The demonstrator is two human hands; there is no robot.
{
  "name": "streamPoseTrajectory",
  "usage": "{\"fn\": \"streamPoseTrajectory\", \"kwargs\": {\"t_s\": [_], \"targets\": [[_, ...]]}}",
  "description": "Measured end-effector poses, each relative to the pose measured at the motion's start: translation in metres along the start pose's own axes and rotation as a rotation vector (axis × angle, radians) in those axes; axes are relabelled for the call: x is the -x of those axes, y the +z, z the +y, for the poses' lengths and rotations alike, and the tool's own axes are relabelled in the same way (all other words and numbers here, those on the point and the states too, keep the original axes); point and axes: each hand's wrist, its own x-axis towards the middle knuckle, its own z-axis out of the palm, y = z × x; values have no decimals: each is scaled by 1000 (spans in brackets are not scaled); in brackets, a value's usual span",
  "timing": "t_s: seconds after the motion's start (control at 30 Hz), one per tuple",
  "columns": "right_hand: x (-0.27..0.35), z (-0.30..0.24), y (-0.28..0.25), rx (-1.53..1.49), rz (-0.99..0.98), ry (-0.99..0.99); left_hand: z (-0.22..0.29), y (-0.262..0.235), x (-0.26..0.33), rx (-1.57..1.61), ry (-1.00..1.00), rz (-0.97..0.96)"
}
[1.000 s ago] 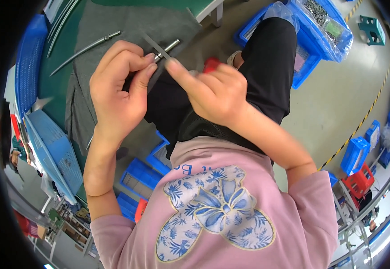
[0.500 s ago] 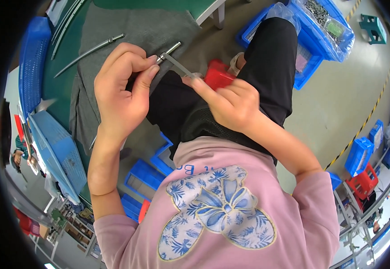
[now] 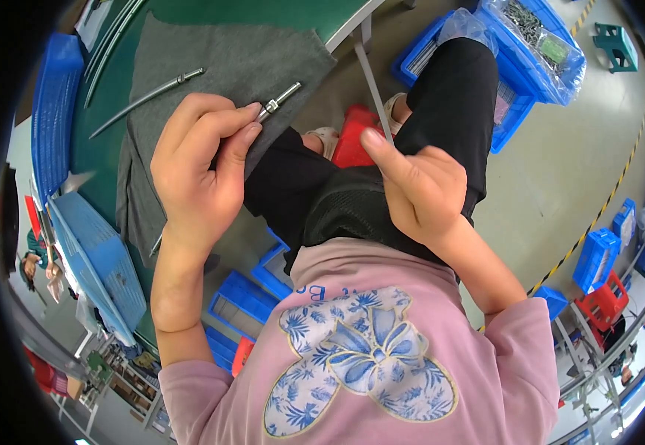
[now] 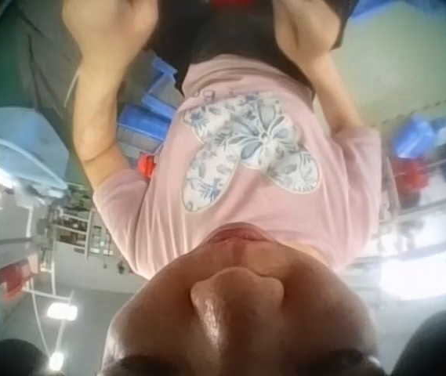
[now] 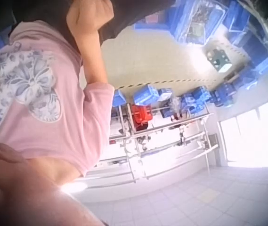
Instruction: Filing a small metal component at the end of a long rod at a factory workbench.
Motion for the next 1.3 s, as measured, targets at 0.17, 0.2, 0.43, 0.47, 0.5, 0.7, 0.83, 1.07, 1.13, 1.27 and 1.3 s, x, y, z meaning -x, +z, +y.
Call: {"fn": "streamPoseTrajectory", "kwargs": {"t_s": [0.17,0.2,0.43,0.47,0.5,0.7,0.83,1.07,1.13,1.27,1.3], "targets": [[-47,-6,26,-49,351,173,1,1,0,15,-4,1],[-54,-8,29,-48,352,171,2,1,0,13,-2,7],[-63,-9,42,-112,385,280,6,2,0,51,-14,9],[-63,-10,41,-112,382,286,7,3,0,70,-31,25],[-62,-11,41,-110,379,293,8,4,1,71,-34,26],[-61,-18,41,-93,372,332,10,4,2,73,-48,52],[-61,-17,44,-59,408,270,12,2,1,63,-32,25],[-56,-12,46,-47,406,232,12,6,2,90,-45,65],[-53,-13,41,-100,370,251,12,4,1,89,-38,47],[-53,-10,36,-209,305,294,14,2,-1,101,-40,27],[-53,-10,34,-205,306,284,15,1,-1,101,-35,36]]}}
